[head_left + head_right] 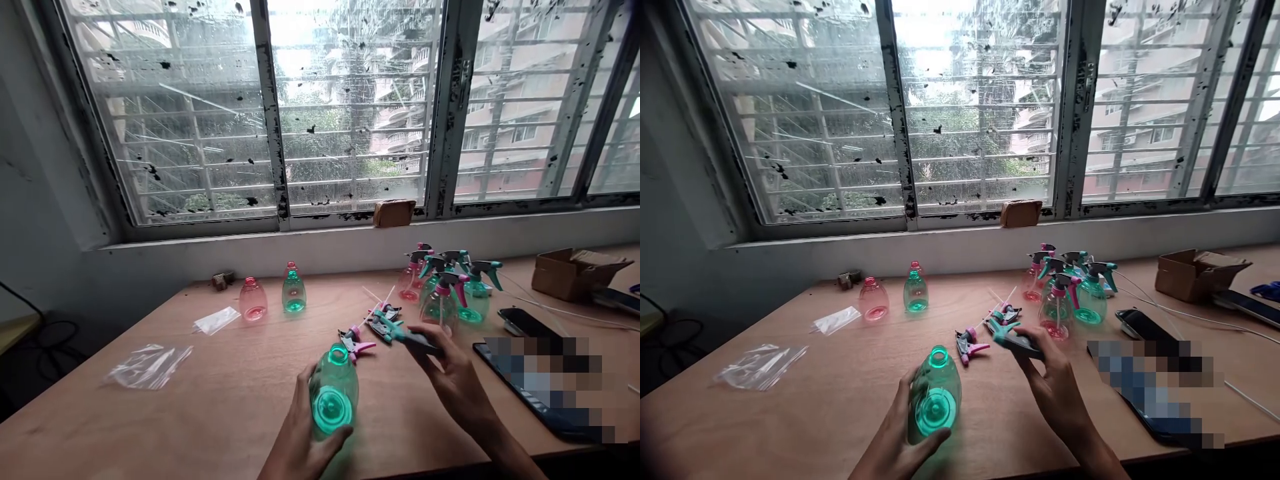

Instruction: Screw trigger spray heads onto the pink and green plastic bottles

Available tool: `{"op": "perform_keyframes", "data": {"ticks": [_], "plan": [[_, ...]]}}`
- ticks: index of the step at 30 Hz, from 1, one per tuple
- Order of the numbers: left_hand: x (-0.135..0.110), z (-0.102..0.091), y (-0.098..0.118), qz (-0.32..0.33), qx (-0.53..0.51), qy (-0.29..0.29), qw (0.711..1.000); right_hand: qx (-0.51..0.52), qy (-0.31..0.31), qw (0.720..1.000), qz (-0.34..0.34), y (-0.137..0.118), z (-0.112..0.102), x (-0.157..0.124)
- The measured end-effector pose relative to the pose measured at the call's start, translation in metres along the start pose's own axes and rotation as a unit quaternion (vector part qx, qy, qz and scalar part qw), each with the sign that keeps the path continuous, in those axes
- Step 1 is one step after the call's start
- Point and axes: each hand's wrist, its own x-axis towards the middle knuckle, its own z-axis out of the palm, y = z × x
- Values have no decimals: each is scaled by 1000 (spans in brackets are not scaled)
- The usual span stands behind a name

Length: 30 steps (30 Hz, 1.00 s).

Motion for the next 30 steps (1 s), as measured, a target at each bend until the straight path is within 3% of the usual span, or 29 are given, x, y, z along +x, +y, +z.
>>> {"op": "perform_keyframes", "data": {"ticks": [3, 7, 10, 13, 19, 25, 30], "plan": [[4, -5, 10, -16, -12, 19, 1000, 193, 43, 972, 125, -2, 0, -19], [4, -12, 19, -57, -16, 39, 997, 379, 101, 898, 198, 5, 8, -31], [2, -15, 20, -83, -26, 53, 995, 447, 125, 853, 239, 12, 11, -34], [2, -17, 20, -89, -3, 23, 996, 478, 163, 828, 243, 17, 12, -35], [3, -18, 18, -65, 2, -10, 998, 471, 184, 827, 246, 14, 12, -38], [2, -13, 11, -52, -35, 24, 998, 468, 198, 826, 246, 11, 13, -37], [1, -17, 15, -57, -20, -19, 998, 471, 204, 823, 243, 12, 13, -37]]}}
